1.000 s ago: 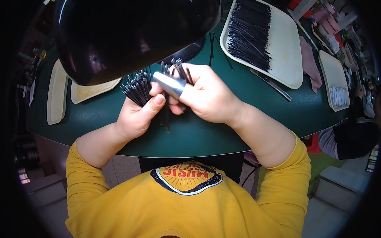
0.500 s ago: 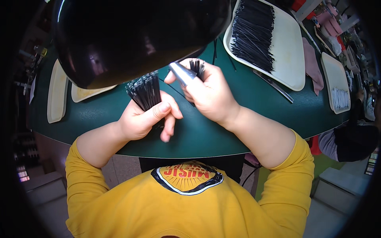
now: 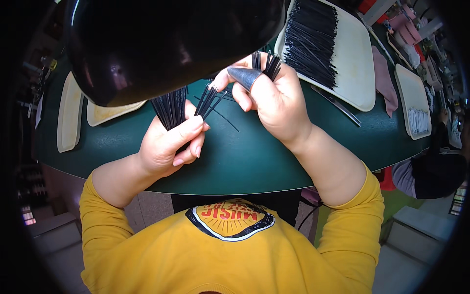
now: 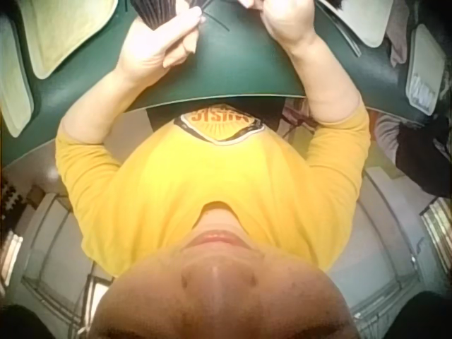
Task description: The person holds bundles of black wires and fits metal tips onto the ends of individual wires using a metal thimble, placing the assembled wires onto a tray.
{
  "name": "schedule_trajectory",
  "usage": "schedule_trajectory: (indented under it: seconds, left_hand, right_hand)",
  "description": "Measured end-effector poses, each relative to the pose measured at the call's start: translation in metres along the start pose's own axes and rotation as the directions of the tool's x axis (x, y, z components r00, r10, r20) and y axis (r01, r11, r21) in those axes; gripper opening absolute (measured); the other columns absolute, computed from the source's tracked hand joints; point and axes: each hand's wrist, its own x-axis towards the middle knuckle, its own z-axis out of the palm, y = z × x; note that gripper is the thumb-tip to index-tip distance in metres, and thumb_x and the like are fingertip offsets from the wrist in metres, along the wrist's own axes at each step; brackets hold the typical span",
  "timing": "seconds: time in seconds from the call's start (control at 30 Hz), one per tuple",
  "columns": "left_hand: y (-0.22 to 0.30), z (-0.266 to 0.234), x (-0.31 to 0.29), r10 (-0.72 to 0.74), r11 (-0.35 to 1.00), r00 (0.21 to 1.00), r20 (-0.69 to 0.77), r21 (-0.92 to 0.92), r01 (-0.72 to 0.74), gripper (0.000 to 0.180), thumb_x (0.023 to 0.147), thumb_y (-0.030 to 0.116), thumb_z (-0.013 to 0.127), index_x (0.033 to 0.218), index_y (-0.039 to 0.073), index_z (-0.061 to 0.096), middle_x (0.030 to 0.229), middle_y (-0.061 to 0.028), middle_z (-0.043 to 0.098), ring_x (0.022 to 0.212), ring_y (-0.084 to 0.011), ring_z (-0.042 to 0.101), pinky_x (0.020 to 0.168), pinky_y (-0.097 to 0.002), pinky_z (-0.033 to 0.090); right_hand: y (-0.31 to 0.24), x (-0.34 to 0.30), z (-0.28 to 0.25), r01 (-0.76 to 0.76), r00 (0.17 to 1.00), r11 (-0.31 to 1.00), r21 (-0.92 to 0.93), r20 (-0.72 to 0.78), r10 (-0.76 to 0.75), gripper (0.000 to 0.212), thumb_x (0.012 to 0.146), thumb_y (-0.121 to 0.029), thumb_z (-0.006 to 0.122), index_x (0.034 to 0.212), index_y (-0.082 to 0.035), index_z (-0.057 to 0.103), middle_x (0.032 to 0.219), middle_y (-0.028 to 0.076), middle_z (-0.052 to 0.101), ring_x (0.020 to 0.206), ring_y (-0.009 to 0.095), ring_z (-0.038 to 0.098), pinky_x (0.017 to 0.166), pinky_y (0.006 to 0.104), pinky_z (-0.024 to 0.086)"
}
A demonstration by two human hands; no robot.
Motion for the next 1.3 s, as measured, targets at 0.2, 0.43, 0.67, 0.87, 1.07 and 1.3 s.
schedule_trajectory:
  seconds: [0.2, 0.43, 0.67, 0.87, 1.07, 1.3]
  left_hand:
    - [0.000, 0.001, 0.002, -0.003, 1.000, 0.999, -0.032, -0.005, 0.003, 0.009, 0.083, 0.010, 0.043, 0.079, 0.002, 0.046, 0.053, -0.0066, 0.049, 0.030, -0.0047, 0.030, 0.031, -0.0161, 0.024]
    - [0.002, 0.002, 0.003, 0.066, 0.989, 0.989, -0.131, 0.141, -0.047, 0.015, 0.080, 0.010, 0.050, 0.066, 0.004, 0.050, 0.052, -0.0024, 0.051, 0.035, -0.0039, 0.037, 0.035, -0.0160, 0.029]
    - [0.001, 0.002, 0.004, 0.092, 0.978, 0.986, -0.139, 0.199, -0.063, 0.014, 0.080, 0.011, 0.050, 0.067, 0.004, 0.050, 0.053, -0.0025, 0.051, 0.035, -0.0040, 0.037, 0.035, -0.0159, 0.029]
    - [0.000, -0.001, 0.004, 0.061, 0.995, 0.996, -0.070, 0.089, -0.054, 0.010, 0.083, 0.012, 0.044, 0.079, 0.003, 0.046, 0.054, -0.0055, 0.049, 0.031, -0.0042, 0.030, 0.032, -0.0157, 0.024]
    - [-0.002, -0.006, 0.004, -0.031, 0.967, 0.995, 0.096, -0.250, 0.054, 0.014, 0.084, 0.014, 0.043, 0.081, 0.001, 0.048, 0.057, -0.0052, 0.050, 0.034, -0.0047, 0.034, 0.034, -0.0150, 0.027]
    - [0.002, 0.002, 0.006, -0.142, 0.967, 0.986, 0.086, -0.202, 0.157, 0.015, 0.083, 0.018, 0.047, 0.078, 0.003, 0.047, 0.057, -0.0034, 0.049, 0.036, -0.0043, 0.037, 0.035, -0.0153, 0.028]
  right_hand:
    - [-0.001, -0.001, 0.009, 0.256, 0.961, 0.872, -0.416, 0.013, -0.276, 0.020, 0.069, 0.003, 0.049, 0.088, 0.005, 0.053, 0.073, 0.006, 0.057, 0.068, 0.007, 0.054, 0.059, 0.0181, 0.044]
    - [0.002, -0.002, 0.001, 0.206, 0.978, 0.852, -0.480, 0.067, -0.199, 0.027, 0.063, 0.005, 0.047, 0.089, 0.004, 0.054, 0.075, 0.008, 0.057, 0.069, 0.010, 0.055, 0.061, 0.0197, 0.045]
    - [0.003, 0.001, 0.000, 0.298, 0.951, 0.817, -0.493, 0.083, -0.297, 0.025, 0.066, 0.004, 0.045, 0.089, 0.004, 0.054, 0.074, 0.011, 0.056, 0.066, 0.014, 0.056, 0.061, 0.0219, 0.044]
    - [-0.008, -0.001, 0.003, 0.089, 0.996, 0.955, -0.282, 0.010, -0.089, 0.020, 0.072, 0.000, 0.046, 0.091, 0.003, 0.053, 0.073, 0.007, 0.057, 0.062, 0.011, 0.054, 0.058, 0.0196, 0.043]
    - [0.001, 0.002, -0.007, -0.147, 0.984, 0.967, 0.210, 0.126, 0.122, 0.021, 0.077, -0.007, 0.047, 0.096, 0.003, 0.050, 0.073, 0.007, 0.057, 0.051, 0.003, 0.043, 0.045, 0.0144, 0.033]
    - [-0.003, -0.002, 0.006, -0.117, 0.985, 0.992, -0.045, 0.124, 0.121, 0.009, 0.072, -0.007, 0.060, 0.077, 0.000, 0.056, 0.070, 0.002, 0.056, 0.060, 0.001, 0.046, 0.053, 0.0136, 0.036]
